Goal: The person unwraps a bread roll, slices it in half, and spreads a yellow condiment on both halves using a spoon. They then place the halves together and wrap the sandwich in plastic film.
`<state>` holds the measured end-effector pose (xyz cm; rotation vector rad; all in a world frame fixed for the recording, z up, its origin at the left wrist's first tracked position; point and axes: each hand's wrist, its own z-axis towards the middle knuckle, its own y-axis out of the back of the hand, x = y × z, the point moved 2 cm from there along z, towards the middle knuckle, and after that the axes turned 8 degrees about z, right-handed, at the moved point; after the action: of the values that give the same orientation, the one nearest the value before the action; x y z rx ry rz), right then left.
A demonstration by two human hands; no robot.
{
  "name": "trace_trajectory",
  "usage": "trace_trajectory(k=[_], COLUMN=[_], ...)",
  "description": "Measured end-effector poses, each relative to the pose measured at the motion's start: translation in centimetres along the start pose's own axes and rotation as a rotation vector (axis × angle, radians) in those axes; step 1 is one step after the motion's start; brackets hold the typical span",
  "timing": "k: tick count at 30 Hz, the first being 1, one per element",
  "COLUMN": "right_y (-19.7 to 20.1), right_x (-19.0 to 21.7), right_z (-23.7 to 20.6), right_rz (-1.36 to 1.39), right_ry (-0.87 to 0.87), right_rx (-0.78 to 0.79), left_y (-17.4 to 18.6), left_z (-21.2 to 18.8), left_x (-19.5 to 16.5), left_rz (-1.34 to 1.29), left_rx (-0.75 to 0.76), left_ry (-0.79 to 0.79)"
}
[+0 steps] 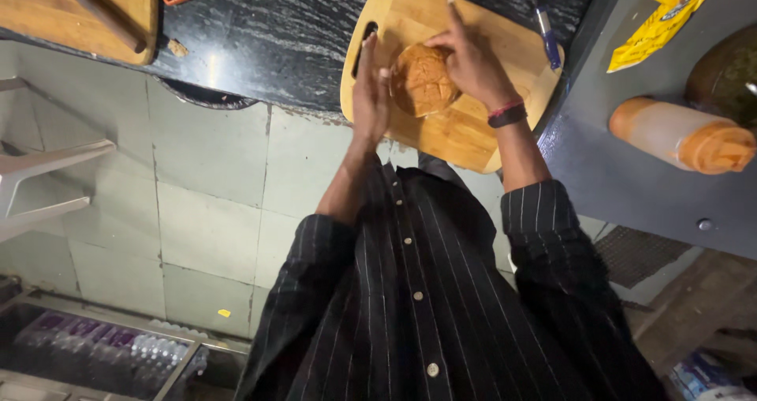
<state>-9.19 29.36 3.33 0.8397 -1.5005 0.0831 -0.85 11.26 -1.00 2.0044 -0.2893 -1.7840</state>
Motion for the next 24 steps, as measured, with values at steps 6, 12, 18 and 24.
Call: trace_trajectory(k=[6,12,18,24], right_y=[2.4,0.4,0.1,2.9], right_x=[-1.3,-1.8,-0.8,-1.2], right_z=[-3.1,-7.5,-9.2,-7.0], right_rz=[-0.139,-0.15,-0.466,-0.395], right_ry=[0.13,0.0,-0.09,-0.461], right_rx=[-0.308,-0.451,-0.739,-0.721], left_y=[3.6,0.8,1.3,-0.2], left_z=[0.8,0.4,1.6,4.1], left_x=[1.2,0.6,-0.1,-2.7], left_rz=[0.197,0.804,0.677,0.795], left_rx=[0.212,0.473,0.576,0.876], left_ry=[-0.204,-0.77,-0.777,-0.836])
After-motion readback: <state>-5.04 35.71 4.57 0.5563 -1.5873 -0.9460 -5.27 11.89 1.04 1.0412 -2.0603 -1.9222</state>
